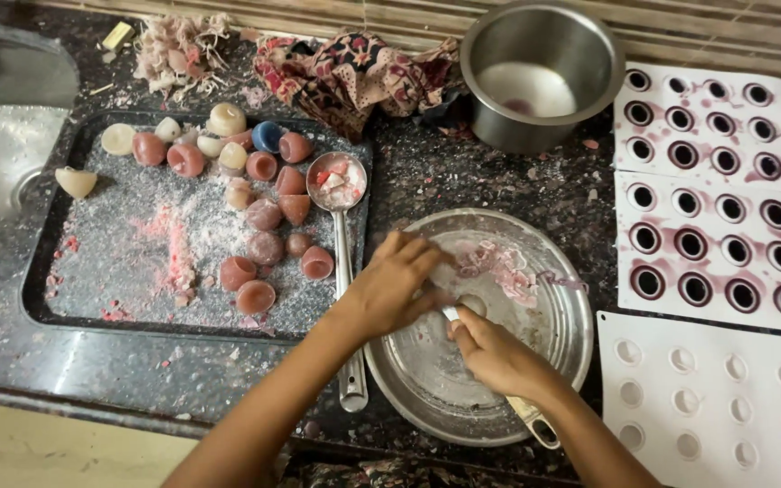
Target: Shaving and preparing small wax pieces for melting and molding.
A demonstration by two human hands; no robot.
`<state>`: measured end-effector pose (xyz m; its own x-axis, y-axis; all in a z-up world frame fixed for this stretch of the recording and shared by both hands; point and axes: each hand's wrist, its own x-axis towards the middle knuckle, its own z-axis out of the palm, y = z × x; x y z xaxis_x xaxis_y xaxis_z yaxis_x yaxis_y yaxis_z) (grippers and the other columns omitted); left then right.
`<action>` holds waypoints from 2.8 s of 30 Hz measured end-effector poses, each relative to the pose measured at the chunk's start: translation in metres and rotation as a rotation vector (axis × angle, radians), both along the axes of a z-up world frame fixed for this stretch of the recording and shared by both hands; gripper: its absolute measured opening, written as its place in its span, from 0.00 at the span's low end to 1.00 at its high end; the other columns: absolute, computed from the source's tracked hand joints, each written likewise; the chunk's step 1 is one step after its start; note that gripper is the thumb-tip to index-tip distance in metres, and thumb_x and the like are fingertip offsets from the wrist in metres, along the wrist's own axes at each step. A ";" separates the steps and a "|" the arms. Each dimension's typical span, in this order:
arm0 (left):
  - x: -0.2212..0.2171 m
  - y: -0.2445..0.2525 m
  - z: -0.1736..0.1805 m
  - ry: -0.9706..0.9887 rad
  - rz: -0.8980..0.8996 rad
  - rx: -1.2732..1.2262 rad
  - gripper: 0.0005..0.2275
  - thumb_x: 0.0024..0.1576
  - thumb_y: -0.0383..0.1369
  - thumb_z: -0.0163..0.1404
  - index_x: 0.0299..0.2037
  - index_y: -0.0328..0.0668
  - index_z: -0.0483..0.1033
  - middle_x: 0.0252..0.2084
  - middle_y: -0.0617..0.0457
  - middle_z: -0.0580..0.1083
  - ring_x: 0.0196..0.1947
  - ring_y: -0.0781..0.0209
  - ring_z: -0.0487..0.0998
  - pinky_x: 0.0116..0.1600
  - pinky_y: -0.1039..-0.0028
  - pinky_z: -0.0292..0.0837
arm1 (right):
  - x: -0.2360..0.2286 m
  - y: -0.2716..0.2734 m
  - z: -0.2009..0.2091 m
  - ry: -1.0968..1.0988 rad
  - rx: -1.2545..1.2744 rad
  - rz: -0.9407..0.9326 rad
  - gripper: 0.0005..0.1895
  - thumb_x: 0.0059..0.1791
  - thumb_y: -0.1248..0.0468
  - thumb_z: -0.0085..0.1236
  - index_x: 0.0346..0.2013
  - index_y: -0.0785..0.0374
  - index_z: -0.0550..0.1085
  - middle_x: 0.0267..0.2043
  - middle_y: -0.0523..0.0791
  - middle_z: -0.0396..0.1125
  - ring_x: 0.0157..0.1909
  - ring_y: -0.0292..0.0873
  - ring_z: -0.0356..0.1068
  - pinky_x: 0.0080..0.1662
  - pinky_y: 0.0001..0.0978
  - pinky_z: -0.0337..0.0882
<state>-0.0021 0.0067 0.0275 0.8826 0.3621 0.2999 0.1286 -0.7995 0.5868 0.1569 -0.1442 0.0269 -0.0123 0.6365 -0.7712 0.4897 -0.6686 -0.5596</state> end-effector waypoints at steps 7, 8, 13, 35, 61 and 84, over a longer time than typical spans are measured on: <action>-0.010 -0.010 0.001 0.349 0.076 0.063 0.19 0.45 0.42 0.65 0.45 0.46 0.79 0.46 0.56 0.77 0.54 0.53 0.67 0.58 0.59 0.61 | -0.021 -0.013 0.018 -0.262 0.107 0.184 0.15 0.56 0.62 0.37 0.55 0.62 0.64 0.20 0.40 0.60 0.16 0.34 0.57 0.19 0.24 0.59; -0.010 -0.010 -0.001 0.327 0.068 0.099 0.18 0.44 0.41 0.64 0.44 0.47 0.80 0.45 0.57 0.77 0.55 0.53 0.68 0.57 0.59 0.62 | -0.022 -0.014 0.032 -0.295 0.017 0.212 0.16 0.56 0.62 0.37 0.59 0.59 0.61 0.20 0.40 0.60 0.16 0.35 0.57 0.19 0.25 0.59; -0.004 -0.012 -0.014 0.229 0.028 0.099 0.18 0.45 0.39 0.64 0.45 0.48 0.81 0.45 0.57 0.78 0.53 0.52 0.69 0.57 0.59 0.63 | -0.010 -0.021 0.061 -0.435 -0.105 0.229 0.18 0.57 0.61 0.36 0.63 0.53 0.60 0.20 0.39 0.61 0.17 0.36 0.57 0.20 0.29 0.58; 0.007 0.008 -0.011 0.206 -0.139 -0.029 0.12 0.50 0.31 0.60 0.44 0.46 0.84 0.46 0.57 0.80 0.53 0.54 0.71 0.62 0.62 0.63 | -0.014 -0.005 0.038 -0.597 0.137 0.295 0.14 0.57 0.63 0.32 0.56 0.58 0.62 0.18 0.45 0.65 0.16 0.41 0.64 0.18 0.38 0.67; 0.072 0.016 -0.023 0.226 -0.202 0.005 0.34 0.47 0.29 0.57 0.68 0.44 0.62 0.67 0.49 0.63 0.64 0.45 0.62 0.70 0.57 0.57 | -0.012 -0.008 0.010 -0.623 0.232 0.285 0.13 0.56 0.59 0.40 0.53 0.59 0.60 0.25 0.55 0.74 0.29 0.62 0.76 0.34 0.57 0.75; 0.022 0.016 -0.001 0.103 0.106 -0.112 0.15 0.57 0.28 0.54 0.55 0.42 0.77 0.55 0.49 0.75 0.53 0.48 0.71 0.61 0.63 0.66 | 0.000 -0.017 0.033 -0.480 0.223 0.176 0.11 0.56 0.60 0.39 0.50 0.60 0.64 0.14 0.48 0.68 0.15 0.49 0.70 0.23 0.44 0.69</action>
